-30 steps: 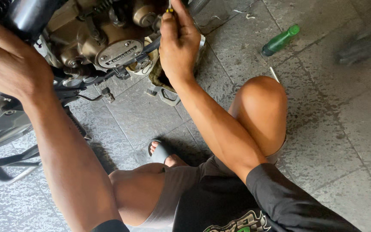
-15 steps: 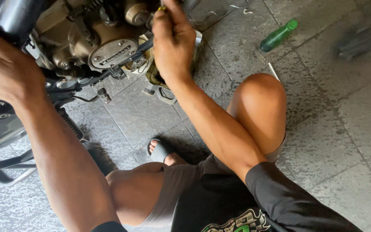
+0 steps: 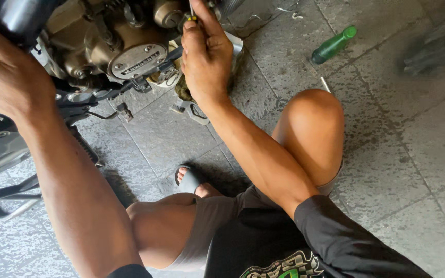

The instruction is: The person sits on the floor beside a motorcycle and uses a screwdriver to unscrew and remove components from the engine area. They set the screwdriver down, work on the engine parts by hand, and continue manipulating components near the engine and frame.

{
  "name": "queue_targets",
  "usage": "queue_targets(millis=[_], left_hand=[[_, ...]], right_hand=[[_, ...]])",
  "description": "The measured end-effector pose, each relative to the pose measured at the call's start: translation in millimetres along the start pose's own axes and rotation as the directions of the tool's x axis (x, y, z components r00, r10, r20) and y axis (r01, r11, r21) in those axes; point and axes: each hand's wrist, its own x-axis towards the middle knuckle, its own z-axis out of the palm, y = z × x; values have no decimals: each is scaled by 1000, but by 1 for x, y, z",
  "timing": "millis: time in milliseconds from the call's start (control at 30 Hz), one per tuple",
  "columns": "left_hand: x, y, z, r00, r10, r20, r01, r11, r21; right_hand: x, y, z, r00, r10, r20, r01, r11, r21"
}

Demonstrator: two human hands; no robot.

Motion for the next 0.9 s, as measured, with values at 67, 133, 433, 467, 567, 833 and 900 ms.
queue_targets(millis=[67,133,433,467,567,833,900], left_hand=[[1,2,-1,1000,-19,1,19,999,41],[2,3,-3,994,-107,2,106,986,-127],[5,9,-9,989,-147,24,149,972,-184],[5,10,-10,987,-154,33,158,970,-185],[7,12,-15,984,-175,31,177,952,-249],[12,15,-17,984,-177,14,175,957,-233],[8,12,-14,993,-119,0,116,973,-201]], right_hand=[[1,-2,2,999,28,17,-29,999,18],[5,-5,5,999,30,-13,-29,999,21],[-7,0,2,995,-73,74,78,995,-67],[-6,3,1,992,-107,73,113,991,-75],[6,7,-5,997,-74,3,74,993,-91],[-3,17,-12,977,-178,115,206,924,-321],[-1,11,-12,984,-143,104,169,938,-304]])
